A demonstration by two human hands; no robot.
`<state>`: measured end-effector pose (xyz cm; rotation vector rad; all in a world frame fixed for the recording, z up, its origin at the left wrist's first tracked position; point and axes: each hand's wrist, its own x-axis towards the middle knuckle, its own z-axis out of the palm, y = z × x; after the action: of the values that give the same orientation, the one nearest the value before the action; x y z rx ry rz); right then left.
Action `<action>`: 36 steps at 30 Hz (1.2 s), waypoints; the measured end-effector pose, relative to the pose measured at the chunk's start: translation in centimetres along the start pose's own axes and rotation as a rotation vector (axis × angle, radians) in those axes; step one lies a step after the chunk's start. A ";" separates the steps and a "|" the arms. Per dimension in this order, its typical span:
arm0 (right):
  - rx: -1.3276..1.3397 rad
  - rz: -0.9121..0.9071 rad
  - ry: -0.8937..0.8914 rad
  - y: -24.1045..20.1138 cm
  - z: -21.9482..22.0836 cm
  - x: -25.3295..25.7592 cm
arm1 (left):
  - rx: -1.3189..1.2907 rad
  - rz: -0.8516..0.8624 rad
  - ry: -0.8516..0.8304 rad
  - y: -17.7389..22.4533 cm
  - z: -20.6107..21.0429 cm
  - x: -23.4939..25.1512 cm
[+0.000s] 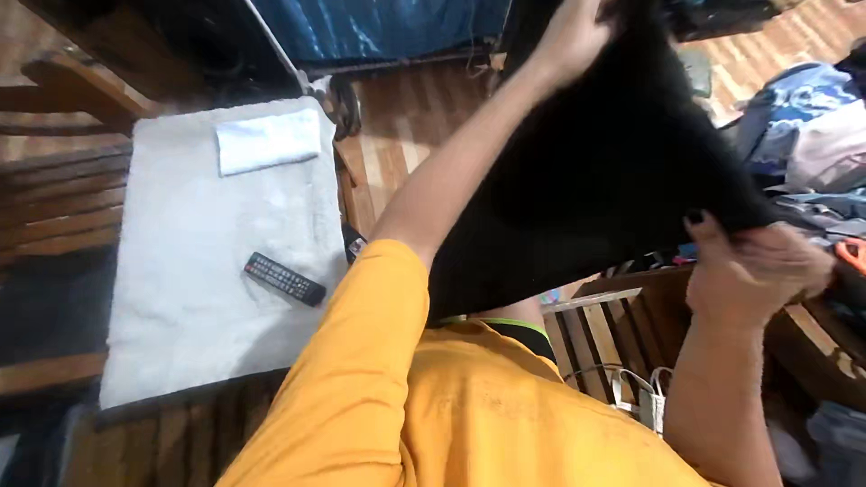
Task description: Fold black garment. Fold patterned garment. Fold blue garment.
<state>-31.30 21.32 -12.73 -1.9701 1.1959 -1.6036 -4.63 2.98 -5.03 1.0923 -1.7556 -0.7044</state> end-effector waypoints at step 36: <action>0.188 0.502 -0.066 5.2 11.4 -19.2 | 0.413 -0.535 0.080 -3.4 5.8 -31.5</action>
<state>-23.10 30.21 -32.16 -1.4460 1.3263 -1.3239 -2.90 29.71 -22.91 1.8874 -1.5841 -0.6073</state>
